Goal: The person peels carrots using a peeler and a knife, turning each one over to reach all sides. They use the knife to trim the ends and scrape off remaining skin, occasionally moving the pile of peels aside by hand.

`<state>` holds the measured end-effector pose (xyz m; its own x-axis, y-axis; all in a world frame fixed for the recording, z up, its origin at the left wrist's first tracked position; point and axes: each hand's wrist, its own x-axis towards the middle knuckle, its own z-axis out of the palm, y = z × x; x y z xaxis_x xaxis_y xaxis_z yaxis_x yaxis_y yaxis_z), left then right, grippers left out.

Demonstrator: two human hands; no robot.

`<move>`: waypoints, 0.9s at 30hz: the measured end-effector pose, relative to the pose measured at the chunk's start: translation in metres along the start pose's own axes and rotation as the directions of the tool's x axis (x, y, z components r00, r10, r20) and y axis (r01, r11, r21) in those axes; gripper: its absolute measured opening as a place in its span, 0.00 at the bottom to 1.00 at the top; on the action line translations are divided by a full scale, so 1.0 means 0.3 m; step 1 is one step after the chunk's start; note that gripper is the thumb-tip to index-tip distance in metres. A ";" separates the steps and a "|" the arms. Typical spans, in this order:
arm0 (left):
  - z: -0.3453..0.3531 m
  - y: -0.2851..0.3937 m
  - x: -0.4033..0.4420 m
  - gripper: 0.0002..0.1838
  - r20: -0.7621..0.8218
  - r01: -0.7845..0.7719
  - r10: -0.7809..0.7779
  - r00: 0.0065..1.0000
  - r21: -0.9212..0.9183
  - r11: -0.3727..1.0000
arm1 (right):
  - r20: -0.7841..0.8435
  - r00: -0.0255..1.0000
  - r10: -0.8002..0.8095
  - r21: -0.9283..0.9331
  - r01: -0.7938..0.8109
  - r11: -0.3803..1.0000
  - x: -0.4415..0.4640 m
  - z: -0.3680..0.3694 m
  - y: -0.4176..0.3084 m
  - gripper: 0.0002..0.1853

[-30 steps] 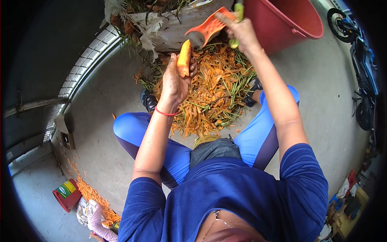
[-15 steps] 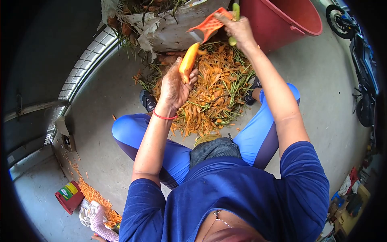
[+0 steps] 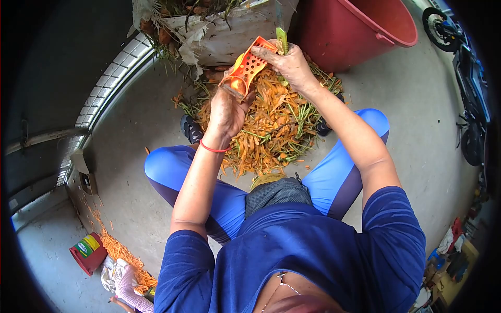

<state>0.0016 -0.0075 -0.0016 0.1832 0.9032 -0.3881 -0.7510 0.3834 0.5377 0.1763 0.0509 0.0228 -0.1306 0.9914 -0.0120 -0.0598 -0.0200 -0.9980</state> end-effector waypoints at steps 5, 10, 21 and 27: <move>-0.029 -0.004 0.011 0.20 0.119 0.038 -0.036 0.992 -0.012 0.999 | -0.005 1.000 -0.009 -0.074 0.009 0.997 0.029 -0.031 0.000 0.15; 0.015 0.016 0.019 0.20 0.138 0.130 -0.130 0.982 0.009 0.991 | -0.154 0.977 0.148 -0.074 -0.161 0.984 0.092 -0.067 0.066 0.18; 0.004 0.055 -0.016 0.20 0.067 0.080 -0.091 0.994 0.155 0.985 | -0.155 0.822 0.548 -0.539 -0.535 0.650 0.016 -0.209 0.691 0.24; -0.045 0.030 0.016 0.24 0.174 -0.246 0.175 0.969 0.736 0.631 | -0.052 0.857 0.512 -0.736 -0.380 0.561 0.050 -0.167 0.581 0.36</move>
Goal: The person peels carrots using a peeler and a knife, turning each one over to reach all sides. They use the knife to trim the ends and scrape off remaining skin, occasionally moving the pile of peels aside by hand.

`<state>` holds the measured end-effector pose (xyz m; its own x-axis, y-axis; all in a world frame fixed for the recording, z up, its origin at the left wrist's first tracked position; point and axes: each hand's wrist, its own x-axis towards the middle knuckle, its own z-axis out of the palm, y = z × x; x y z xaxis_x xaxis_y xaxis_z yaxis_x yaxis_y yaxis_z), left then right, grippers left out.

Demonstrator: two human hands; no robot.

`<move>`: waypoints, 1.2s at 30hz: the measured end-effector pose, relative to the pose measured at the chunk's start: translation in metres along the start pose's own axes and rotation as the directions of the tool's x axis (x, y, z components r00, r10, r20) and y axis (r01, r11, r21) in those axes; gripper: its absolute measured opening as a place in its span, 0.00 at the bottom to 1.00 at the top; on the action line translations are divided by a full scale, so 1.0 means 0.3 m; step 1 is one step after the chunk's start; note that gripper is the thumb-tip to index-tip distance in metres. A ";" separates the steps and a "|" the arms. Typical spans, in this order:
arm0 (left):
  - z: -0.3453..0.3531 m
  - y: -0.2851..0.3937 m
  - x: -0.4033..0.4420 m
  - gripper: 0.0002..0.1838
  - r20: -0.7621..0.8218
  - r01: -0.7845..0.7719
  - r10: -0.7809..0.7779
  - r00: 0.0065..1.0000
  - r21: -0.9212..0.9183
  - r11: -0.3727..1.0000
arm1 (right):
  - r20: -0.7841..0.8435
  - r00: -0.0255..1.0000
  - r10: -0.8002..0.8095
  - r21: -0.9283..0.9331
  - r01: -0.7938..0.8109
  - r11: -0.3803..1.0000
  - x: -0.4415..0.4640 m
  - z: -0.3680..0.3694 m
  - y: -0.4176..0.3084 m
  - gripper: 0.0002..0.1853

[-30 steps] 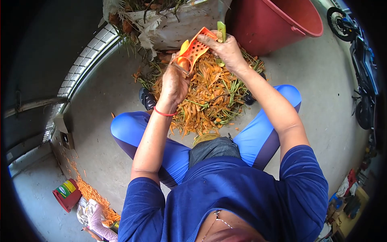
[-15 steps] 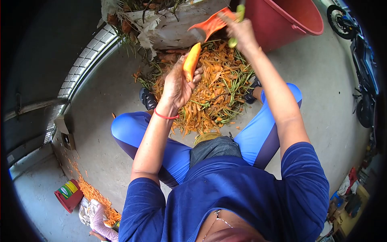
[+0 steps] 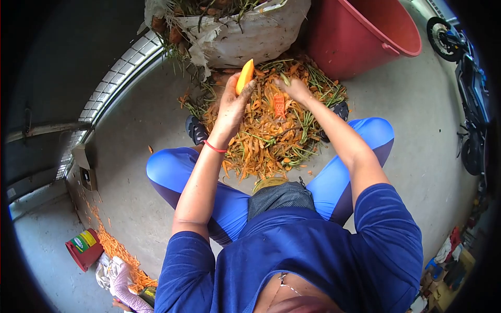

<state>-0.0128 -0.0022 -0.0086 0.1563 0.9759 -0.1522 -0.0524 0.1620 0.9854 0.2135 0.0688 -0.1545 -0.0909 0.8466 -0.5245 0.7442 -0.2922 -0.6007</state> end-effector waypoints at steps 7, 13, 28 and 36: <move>0.000 0.047 0.001 0.20 0.001 -0.098 0.102 0.995 0.274 0.957 | -0.132 0.840 -0.526 0.167 0.542 0.824 -0.449 -0.255 -0.429 0.37; 0.026 0.069 -0.015 0.19 0.116 -0.099 0.084 0.990 0.125 0.987 | -0.190 0.757 -0.626 0.005 0.638 0.770 -0.437 -0.249 -0.355 0.30; 0.100 0.094 0.037 0.24 0.071 -0.029 0.070 0.995 -0.471 0.881 | -0.104 0.791 -0.603 0.594 0.535 0.600 -0.411 -0.231 -0.356 0.24; 0.064 0.066 0.058 0.22 -0.003 0.019 -0.020 1.000 -0.122 0.992 | -0.177 0.767 -0.617 0.356 0.634 0.686 -0.397 -0.319 -0.327 0.16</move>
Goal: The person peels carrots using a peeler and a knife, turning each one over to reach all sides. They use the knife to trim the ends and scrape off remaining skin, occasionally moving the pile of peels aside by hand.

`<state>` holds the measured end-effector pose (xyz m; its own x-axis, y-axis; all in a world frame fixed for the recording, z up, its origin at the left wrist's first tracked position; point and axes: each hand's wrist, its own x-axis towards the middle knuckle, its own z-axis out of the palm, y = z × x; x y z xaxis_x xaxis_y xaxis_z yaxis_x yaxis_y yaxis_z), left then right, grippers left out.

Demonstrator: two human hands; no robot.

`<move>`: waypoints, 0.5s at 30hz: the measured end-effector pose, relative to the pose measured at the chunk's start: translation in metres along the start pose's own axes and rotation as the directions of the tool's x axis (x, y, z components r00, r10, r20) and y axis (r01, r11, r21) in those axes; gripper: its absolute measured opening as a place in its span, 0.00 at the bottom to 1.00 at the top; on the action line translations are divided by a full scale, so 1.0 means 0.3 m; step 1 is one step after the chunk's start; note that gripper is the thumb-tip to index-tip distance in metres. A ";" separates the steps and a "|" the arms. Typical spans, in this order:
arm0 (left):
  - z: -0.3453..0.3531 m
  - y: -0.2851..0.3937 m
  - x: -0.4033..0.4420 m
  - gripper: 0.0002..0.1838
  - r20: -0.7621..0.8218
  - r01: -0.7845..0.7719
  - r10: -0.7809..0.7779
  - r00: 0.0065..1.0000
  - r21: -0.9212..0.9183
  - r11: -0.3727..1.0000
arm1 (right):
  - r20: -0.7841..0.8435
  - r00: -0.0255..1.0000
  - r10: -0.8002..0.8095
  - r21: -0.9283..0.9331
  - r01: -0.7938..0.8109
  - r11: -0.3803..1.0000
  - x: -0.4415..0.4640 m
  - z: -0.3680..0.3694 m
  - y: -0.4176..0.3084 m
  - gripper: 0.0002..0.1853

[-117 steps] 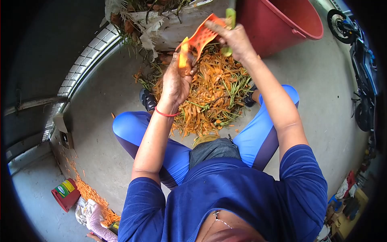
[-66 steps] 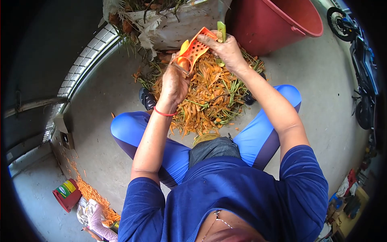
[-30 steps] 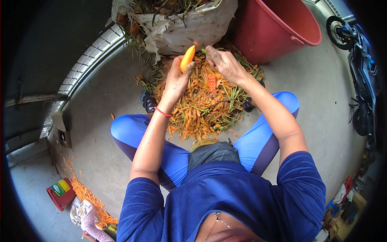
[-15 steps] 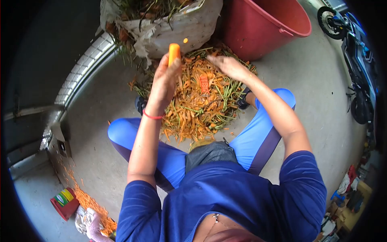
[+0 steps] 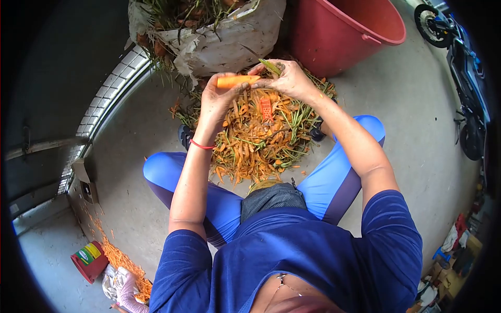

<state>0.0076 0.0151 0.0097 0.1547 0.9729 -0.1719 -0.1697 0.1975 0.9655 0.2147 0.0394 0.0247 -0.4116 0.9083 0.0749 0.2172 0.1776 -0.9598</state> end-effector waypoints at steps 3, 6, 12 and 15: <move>-0.025 -0.008 -0.006 0.19 0.102 0.111 -0.129 0.986 0.159 0.981 | 0.053 0.996 0.069 0.038 -0.071 0.997 0.001 0.000 0.036 0.11; -0.010 -0.003 -0.041 0.24 0.261 0.075 -0.200 0.945 0.420 0.904 | 0.097 0.984 0.146 0.032 -0.150 0.988 0.002 0.018 0.034 0.09; 0.021 -0.047 -0.027 0.21 0.187 0.338 -0.304 0.934 -0.193 0.921 | -0.336 0.941 0.038 -0.104 -0.077 0.992 0.052 -0.004 0.061 0.36; 0.014 0.015 -0.027 0.24 0.140 0.247 -0.218 0.966 -0.250 0.936 | -0.210 0.950 0.232 -0.088 -0.254 0.963 0.045 -0.038 0.017 0.35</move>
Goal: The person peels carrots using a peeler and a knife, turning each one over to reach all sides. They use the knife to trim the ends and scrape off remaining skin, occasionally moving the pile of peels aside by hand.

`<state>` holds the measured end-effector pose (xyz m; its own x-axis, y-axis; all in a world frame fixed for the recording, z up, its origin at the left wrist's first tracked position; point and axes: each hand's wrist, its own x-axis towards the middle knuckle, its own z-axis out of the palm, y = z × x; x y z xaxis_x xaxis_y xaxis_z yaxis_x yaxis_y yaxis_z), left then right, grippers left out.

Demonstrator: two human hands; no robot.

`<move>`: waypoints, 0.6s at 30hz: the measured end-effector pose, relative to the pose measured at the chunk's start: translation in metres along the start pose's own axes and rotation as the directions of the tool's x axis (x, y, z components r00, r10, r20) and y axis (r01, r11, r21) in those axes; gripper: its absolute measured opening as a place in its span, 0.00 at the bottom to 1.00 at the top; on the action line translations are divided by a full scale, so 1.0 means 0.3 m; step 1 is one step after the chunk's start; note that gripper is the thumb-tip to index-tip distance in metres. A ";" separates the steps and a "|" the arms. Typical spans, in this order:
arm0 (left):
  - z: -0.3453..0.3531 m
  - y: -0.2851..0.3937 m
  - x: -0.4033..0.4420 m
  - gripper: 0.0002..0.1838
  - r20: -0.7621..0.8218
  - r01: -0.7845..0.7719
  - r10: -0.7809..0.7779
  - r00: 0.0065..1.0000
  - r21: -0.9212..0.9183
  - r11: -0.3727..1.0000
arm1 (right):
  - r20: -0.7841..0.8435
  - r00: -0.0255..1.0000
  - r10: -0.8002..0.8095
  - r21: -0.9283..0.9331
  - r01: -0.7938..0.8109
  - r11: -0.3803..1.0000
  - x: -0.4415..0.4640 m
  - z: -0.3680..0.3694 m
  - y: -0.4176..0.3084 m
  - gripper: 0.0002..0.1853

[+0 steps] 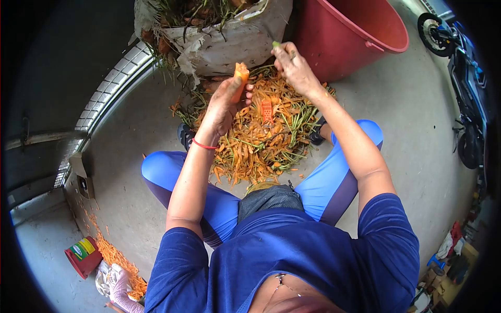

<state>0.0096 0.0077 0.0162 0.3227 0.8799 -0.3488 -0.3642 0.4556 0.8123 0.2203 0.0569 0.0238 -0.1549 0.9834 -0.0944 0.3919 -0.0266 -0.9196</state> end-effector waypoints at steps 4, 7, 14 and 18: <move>-0.036 -0.068 0.024 0.22 0.028 -0.159 0.168 0.985 0.512 0.844 | 0.125 0.991 -0.055 -0.079 0.065 0.995 -0.068 0.070 -0.017 0.26; -0.056 -0.077 0.026 0.20 0.060 -0.263 0.373 0.926 0.811 0.523 | 0.175 0.968 -0.179 -0.178 0.210 0.961 -0.117 0.106 -0.032 0.16; -0.056 -0.050 0.021 0.19 0.040 -0.204 0.302 0.953 0.819 0.536 | 0.220 0.954 -0.205 -0.368 0.276 0.888 -0.131 0.134 -0.003 0.13; -0.051 -0.046 0.007 0.19 0.087 -0.219 0.236 0.968 0.751 0.623 | 0.248 0.948 -0.198 -0.440 0.292 0.849 -0.121 0.127 0.017 0.15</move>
<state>0.0020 0.0053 -0.0030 0.3017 0.9476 -0.1050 0.3580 -0.0105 0.9337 0.1935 0.0141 0.0082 -0.4493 0.8934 -0.0021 0.6864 0.3437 -0.6409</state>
